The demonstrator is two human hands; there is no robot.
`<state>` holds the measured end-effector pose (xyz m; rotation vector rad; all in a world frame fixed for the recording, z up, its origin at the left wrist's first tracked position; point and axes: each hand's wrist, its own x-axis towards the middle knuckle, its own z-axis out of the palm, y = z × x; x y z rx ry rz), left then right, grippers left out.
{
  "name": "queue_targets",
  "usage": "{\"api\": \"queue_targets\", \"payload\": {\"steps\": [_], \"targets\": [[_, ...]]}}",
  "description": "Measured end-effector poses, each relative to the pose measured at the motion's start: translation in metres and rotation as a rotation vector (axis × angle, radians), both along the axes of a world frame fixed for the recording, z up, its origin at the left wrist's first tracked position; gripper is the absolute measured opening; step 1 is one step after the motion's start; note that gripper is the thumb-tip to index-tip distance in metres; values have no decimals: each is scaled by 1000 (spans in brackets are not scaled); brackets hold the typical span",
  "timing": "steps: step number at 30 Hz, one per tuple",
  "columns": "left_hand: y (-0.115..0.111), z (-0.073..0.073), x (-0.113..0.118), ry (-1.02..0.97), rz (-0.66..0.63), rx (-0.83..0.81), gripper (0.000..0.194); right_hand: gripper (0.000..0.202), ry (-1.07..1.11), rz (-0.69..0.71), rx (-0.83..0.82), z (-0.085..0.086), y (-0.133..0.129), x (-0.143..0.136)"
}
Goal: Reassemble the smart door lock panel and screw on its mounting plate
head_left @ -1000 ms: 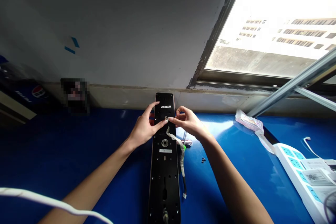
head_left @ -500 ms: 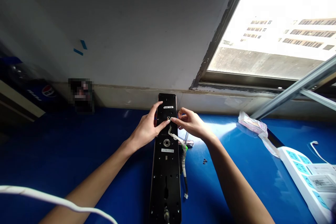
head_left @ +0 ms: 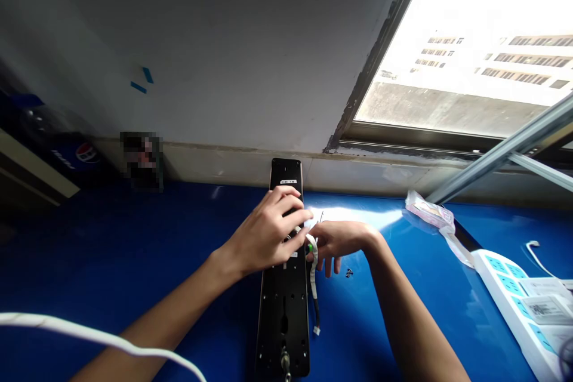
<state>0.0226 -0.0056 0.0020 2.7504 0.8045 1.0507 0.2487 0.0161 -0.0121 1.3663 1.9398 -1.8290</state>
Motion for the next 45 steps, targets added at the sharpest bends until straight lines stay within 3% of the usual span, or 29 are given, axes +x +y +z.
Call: {"api": "queue_targets", "payload": {"steps": [7, 12, 18, 23, 25, 28, 31, 36, 40, 45], "targets": [[-2, -6, 0, 213, -148, -80, 16, 48, -62, -37, 7, -6, -3, -4], [1, -6, 2, 117, -132, -124, 18, 49, -139, -22, 133, 0, -4, 8], [-7, -2, 11, 73, -145, -254, 23, 22, -195, -50, 463, 38, -9, 51], [-15, 5, 24, 199, -246, -300, 20, 50, -254, -162, 509, 67, -21, 76], [-17, 7, 33, 289, -284, -296, 16, 52, -274, -211, 572, 74, -24, 82], [-17, 7, 51, 413, -303, -248, 20, 28, -312, -279, 700, 83, -26, 90], [-16, 1, 74, 547, -252, -174, 21, 14, -337, -322, 797, 88, -29, 97], [-11, -19, 103, 684, -258, -212, 13, 21, -221, -389, 952, 91, -35, 106], [-9, -29, 110, 669, -310, -245, 16, 21, -228, -374, 929, 93, -39, 111], [-7, -30, 107, 669, -308, -287, 18, 21, -268, -336, 904, 99, -46, 112]]}}
